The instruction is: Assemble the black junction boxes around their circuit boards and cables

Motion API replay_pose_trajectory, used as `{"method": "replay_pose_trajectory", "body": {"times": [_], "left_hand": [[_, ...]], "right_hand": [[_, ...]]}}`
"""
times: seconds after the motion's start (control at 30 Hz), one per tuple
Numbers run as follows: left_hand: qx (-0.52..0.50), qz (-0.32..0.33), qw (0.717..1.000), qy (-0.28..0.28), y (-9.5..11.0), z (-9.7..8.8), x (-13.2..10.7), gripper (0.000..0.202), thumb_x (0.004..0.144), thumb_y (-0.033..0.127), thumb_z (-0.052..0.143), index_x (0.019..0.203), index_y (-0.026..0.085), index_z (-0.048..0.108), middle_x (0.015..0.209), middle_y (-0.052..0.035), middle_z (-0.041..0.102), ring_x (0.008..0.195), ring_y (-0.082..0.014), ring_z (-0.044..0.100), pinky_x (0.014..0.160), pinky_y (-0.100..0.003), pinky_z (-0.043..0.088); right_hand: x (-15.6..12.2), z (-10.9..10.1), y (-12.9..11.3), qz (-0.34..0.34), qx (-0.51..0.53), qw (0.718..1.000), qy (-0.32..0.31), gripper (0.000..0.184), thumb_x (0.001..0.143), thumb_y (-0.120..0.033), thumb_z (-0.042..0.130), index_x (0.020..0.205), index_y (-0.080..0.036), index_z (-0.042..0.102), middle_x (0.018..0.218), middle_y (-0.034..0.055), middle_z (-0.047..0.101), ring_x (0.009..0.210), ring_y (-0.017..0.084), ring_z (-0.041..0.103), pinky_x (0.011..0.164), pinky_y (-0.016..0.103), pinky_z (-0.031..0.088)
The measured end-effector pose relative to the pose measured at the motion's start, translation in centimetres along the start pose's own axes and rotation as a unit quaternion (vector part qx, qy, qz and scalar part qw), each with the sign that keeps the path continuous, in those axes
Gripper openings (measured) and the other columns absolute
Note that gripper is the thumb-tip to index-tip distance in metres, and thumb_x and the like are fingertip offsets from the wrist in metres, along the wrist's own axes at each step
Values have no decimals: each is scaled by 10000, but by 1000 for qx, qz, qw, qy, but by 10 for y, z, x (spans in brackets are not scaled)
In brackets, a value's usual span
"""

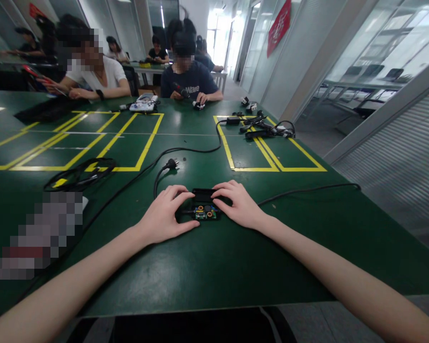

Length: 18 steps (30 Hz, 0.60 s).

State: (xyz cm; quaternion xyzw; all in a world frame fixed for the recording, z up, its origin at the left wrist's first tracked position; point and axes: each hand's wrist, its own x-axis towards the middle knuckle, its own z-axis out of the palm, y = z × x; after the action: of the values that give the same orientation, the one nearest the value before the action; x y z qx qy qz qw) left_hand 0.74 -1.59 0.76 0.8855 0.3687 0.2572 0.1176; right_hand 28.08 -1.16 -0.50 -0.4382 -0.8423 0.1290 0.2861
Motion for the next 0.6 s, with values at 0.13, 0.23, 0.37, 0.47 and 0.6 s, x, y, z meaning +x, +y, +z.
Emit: {"method": "replay_pose_trajectory", "body": {"times": [0.13,0.23,0.37,0.47,0.6], "left_hand": [[4,4,1000,-17,-2,2,0,539,820,424,838,1299,240,675,1438,-145,647,1306,-363,603,1088,-562,503],[-8,15,1000,-26,-2,2,0,480,840,390,826,1277,247,689,1389,-121,700,1275,-337,636,1091,-533,503],[-9,25,999,-21,0,3,-1,407,841,367,827,1213,240,723,1364,-124,713,1243,-327,662,1080,-519,515],[-14,26,999,-18,0,3,-2,383,840,342,831,1194,237,731,1378,-128,697,1232,-324,669,1062,-513,530],[-16,35,999,-16,2,2,-2,376,838,310,835,1190,231,728,1384,-130,684,1224,-321,673,1052,-505,537]], "right_hand": [[1,-2,-2,20,109,994,16,96,946,-188,655,872,-206,714,1104,80,729,962,213,676,853,382,559],[2,-3,-2,30,169,985,19,105,901,-153,669,972,-209,720,1102,65,718,856,174,664,731,317,558],[2,-4,-1,65,214,975,12,301,867,-167,695,1164,-203,725,1095,66,724,848,174,663,678,296,559],[2,-5,0,101,204,973,-19,370,881,-202,696,1249,-199,729,935,33,730,702,150,611,617,287,530],[1,-7,-2,104,196,974,-43,346,894,-221,691,1233,-203,757,865,20,729,658,146,579,596,285,504]]}}
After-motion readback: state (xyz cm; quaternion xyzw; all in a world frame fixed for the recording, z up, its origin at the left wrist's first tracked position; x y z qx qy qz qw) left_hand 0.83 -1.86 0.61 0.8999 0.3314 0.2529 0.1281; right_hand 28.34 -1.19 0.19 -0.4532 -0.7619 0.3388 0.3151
